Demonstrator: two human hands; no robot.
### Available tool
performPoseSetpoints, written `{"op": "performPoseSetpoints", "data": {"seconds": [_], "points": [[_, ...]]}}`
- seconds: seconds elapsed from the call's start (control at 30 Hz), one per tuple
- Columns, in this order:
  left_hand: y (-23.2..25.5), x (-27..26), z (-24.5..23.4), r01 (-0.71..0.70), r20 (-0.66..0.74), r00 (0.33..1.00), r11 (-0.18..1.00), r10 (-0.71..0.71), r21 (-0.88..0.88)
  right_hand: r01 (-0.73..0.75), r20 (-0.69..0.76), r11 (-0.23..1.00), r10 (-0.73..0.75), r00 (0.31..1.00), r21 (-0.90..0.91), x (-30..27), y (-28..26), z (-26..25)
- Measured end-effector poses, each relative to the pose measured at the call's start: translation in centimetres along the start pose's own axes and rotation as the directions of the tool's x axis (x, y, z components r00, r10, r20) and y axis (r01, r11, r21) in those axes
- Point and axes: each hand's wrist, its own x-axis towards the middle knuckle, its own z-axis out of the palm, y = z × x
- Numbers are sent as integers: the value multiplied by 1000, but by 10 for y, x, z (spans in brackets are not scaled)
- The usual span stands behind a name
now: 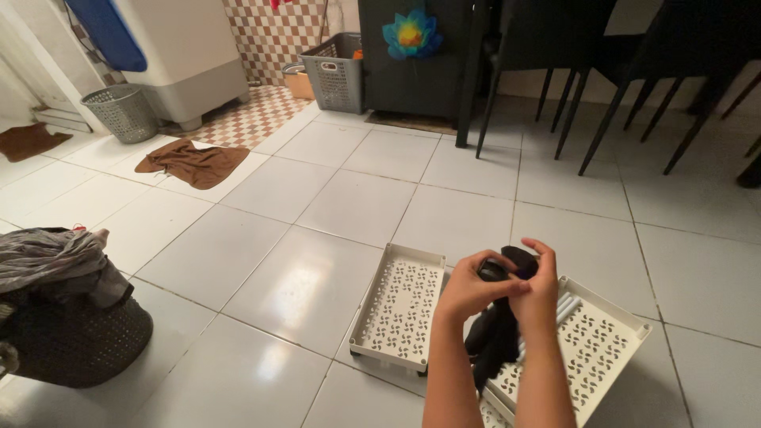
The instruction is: The person sits on the floor and assembles white plastic trays by inserting black rubber feet and white rods. They repeatedly pick up trays, attach the feet, and place the rods into the tray slots.
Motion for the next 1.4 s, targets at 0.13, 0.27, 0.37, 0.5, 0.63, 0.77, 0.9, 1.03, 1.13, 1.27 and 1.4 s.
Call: {"op": "performPoseSetpoints", "data": {"seconds": [0.13,0.27,0.37,0.5,0.63,0.77,0.9,1.03,1.13,1.27,1.4], "points": [[-8,4,-3,-83,-125,989,996,79,-25,-54,191,991,29,981,124,-2,-37,-18],[-23,9,-8,29,-558,819,961,134,273,-25,238,976,-27,971,216,-17,-75,-33],[-24,13,-13,37,-701,711,994,48,105,-40,186,971,-4,983,236,-21,-91,-43],[-19,11,-11,-160,-514,858,954,8,-254,-49,118,841,-18,993,539,-21,-85,-40],[-16,3,9,-42,-384,923,987,-20,-153,31,65,851,-77,995,524,-19,-58,-9],[-18,0,22,48,-367,930,992,-2,115,57,7,994,-58,998,94,-25,-23,20],[-41,2,29,-20,-406,908,978,104,206,188,-138,978,-200,970,-95,-10,9,16],[-91,18,38,-22,-446,894,999,40,47,47,-148,994,-61,987,-97,9,49,8],[-140,28,26,5,-462,876,961,-138,-277,-42,-125,954,5,992,-296,18,99,-6],[-198,31,3,81,-313,868,731,-386,-677,-227,81,715,369,926,-662,33,175,-29],[-240,43,10,408,-389,643,725,-660,-555,-183,297,654,552,779,-734,34,213,-14]]}}
